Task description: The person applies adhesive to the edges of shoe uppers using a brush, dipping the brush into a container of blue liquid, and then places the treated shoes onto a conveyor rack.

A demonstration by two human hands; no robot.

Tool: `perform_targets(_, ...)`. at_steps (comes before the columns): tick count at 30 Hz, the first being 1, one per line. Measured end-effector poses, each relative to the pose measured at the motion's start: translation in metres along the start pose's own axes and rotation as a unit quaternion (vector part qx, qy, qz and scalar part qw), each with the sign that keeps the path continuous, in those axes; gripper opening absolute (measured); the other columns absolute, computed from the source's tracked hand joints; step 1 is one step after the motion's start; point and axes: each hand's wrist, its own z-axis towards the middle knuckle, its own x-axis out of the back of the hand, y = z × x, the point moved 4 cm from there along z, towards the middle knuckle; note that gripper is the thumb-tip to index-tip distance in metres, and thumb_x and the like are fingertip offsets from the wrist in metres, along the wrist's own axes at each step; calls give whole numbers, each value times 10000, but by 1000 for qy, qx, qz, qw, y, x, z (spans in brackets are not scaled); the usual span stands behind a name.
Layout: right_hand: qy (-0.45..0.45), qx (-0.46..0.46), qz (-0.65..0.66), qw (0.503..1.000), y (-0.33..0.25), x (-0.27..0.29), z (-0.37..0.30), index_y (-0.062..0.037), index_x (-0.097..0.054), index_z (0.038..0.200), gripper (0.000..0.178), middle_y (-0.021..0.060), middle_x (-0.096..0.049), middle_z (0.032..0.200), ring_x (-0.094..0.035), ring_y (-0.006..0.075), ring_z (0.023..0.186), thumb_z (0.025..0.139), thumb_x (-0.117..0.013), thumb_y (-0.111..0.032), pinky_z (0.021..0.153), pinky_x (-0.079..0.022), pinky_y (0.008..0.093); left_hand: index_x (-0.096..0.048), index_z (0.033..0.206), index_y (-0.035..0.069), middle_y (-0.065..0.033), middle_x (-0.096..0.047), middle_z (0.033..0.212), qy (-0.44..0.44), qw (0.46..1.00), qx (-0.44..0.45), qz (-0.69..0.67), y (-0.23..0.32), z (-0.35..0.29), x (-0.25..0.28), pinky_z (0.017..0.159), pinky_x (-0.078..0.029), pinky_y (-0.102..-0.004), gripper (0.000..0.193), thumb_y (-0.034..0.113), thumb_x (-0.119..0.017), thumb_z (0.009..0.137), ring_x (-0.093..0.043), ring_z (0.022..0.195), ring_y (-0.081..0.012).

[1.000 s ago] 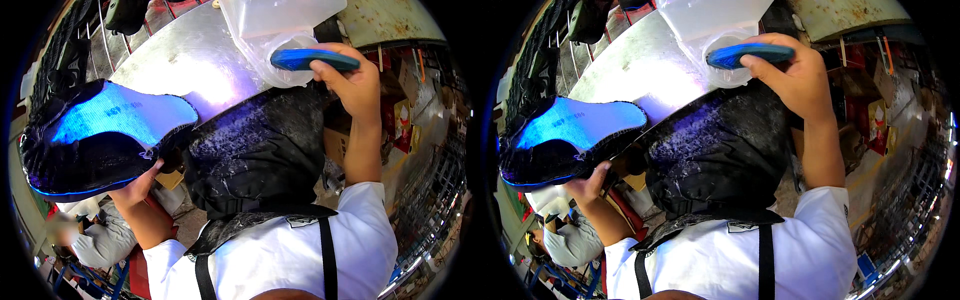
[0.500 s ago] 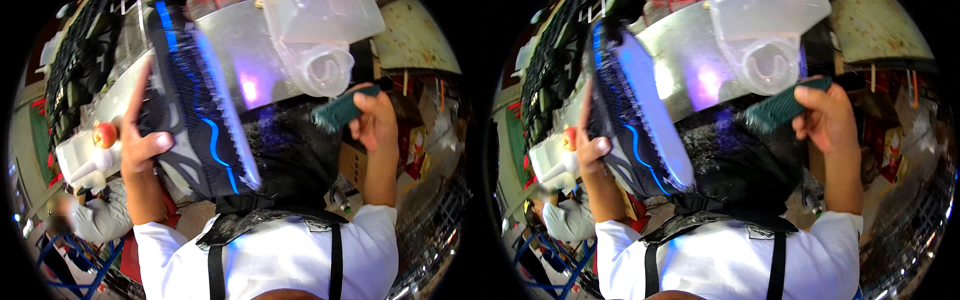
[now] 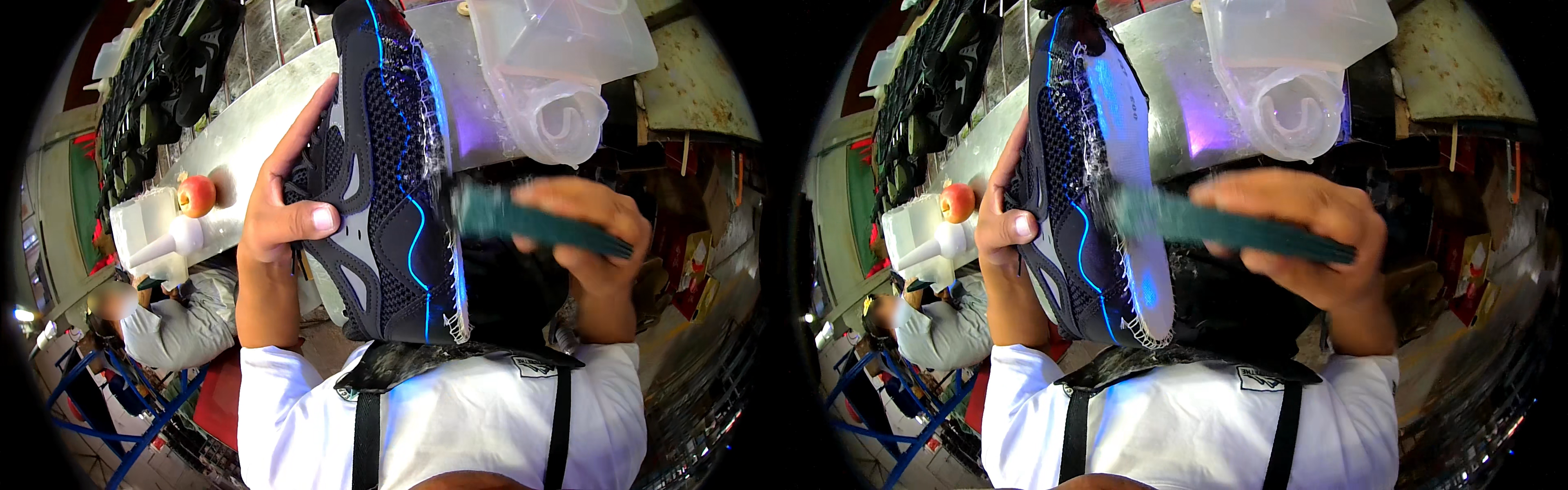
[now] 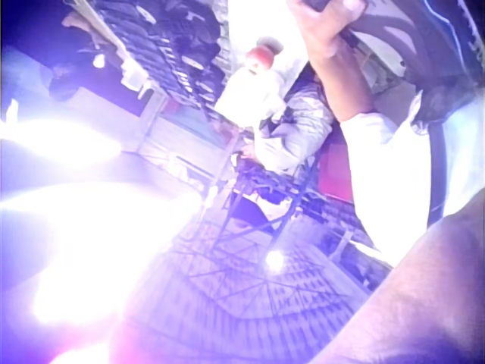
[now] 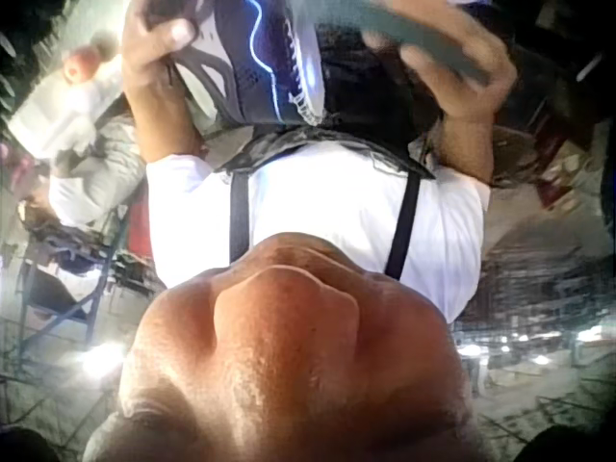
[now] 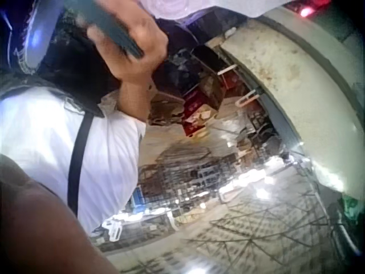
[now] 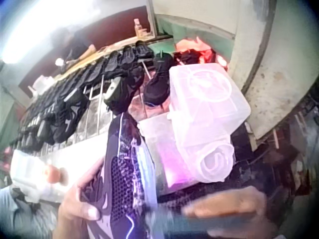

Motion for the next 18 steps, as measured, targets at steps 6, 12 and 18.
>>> perform_targets(6,72,-82,54,993,-14,23,24,120,-610,1187,333,226,-696,935,-676,210,695,904,-663,-47,645,-580,332,-278,1536,-99,-236,-476,1475,-29,999,-14,13,5,-1,0,1162,-309,-344,1172,258,-859,583,-508,1348,-286)
perform_targets(12,69,-79,-222,969,-26,0,21,142,-594,1181,358,242,-680,1007,-660,196,675,883,-660,-46,660,-548,308,-292,1530,-103,-224,-520,1433,-25,999,-37,26,9,-5,1,1137,-337,-331,1153,217,-870,585,-536,1309,-268)
perform_targets(18,-5,-51,-289,956,-49,-22,27,89,-589,1207,361,249,-688,1079,-720,267,879,873,-679,-15,825,-587,389,-317,1526,-93,-207,-549,1404,-19,998,-28,47,13,-3,1,1120,-351,-319,1131,215,-869,588,-562,1270,-248)
